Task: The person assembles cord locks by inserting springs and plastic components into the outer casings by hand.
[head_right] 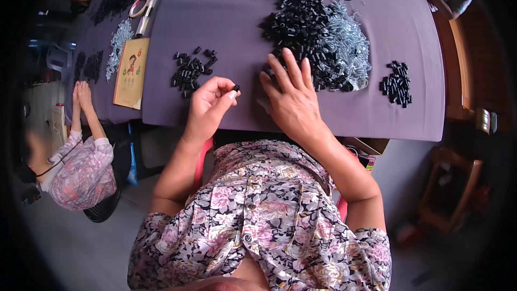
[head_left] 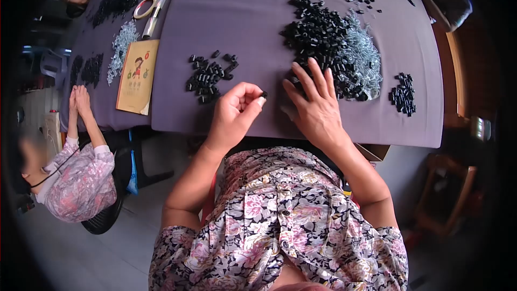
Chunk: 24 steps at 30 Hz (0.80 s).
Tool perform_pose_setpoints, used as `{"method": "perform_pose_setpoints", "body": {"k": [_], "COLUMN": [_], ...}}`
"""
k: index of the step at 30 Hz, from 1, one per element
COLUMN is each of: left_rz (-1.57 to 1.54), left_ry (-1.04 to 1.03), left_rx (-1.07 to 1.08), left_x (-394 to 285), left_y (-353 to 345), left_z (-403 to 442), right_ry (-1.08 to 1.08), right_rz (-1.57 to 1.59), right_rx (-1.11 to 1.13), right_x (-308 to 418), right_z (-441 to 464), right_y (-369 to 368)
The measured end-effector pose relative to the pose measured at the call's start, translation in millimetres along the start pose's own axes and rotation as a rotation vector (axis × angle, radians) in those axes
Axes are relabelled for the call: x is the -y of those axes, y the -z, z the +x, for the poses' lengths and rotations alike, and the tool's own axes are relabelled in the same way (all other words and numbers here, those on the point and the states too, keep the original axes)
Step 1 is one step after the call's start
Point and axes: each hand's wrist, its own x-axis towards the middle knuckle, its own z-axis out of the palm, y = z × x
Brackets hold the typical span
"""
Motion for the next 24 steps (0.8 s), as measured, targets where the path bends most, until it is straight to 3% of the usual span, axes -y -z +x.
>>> {"method": "perform_pose_setpoints", "body": {"k": [3,6,9,14,18,24], "left_rz": [0.072,-0.029,-0.163,-0.288,-0.284,-0.186], "left_ry": [-0.061,0.009,0.09,0.179,0.299,0.142], "left_rx": [-0.02,0.058,0.171,0.273,0.328,0.229], "left_x": [5.4,1.8,1.3,-1.9,4.9,-0.6], "left_y": [-3.1,-9.5,-17.9,-26.6,-26.5,-25.0], "left_z": [-8.3,-12.8,-17.9,-32.6,-38.0,-42.9], "right_ry": [-0.005,0.035,0.032,0.01,0.014,-0.096], "right_rz": [0.093,0.292,0.502,0.634,0.631,0.271], "right_rx": [-0.002,-0.113,-0.067,-0.152,-0.086,-0.159], "right_x": [4.8,14.9,17.6,28.5,31.3,-13.3], "right_z": [-9.4,-8.3,-15.9,-29.6,-45.3,-40.8], "right_y": [12.3,29.4,31.9,25.9,29.4,39.4]}}
